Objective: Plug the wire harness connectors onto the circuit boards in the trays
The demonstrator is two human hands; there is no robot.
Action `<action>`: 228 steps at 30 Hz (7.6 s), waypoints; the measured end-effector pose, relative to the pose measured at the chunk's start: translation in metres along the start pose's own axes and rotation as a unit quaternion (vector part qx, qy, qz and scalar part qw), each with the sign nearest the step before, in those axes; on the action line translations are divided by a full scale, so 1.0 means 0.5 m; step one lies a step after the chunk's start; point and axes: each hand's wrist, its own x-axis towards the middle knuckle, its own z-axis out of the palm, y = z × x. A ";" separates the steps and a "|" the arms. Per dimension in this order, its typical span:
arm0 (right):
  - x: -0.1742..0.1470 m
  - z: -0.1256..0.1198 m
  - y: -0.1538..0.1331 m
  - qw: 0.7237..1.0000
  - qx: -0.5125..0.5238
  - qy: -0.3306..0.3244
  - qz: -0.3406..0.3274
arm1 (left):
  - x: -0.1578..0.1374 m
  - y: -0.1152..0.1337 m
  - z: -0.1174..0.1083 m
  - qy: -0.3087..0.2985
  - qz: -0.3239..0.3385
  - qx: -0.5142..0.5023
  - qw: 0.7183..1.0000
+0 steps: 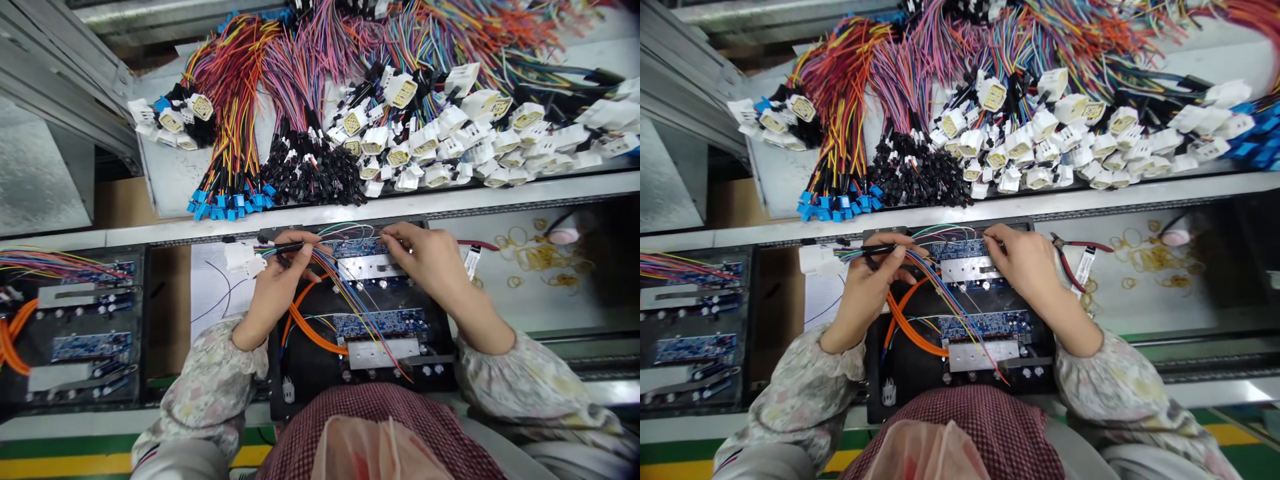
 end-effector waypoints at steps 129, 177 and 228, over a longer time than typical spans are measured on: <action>-0.017 -0.035 0.018 0.999 -0.021 0.029 -0.003 | 0.001 -0.018 0.011 0.001 0.026 0.018 0.999; -0.012 0.004 -0.027 0.998 0.023 0.006 -0.059 | 0.001 -0.016 0.013 0.006 0.013 0.028 1.000; 0.027 0.048 -0.105 0.992 0.023 -0.046 -0.115 | 0.004 -0.029 0.009 0.036 0.090 0.083 0.992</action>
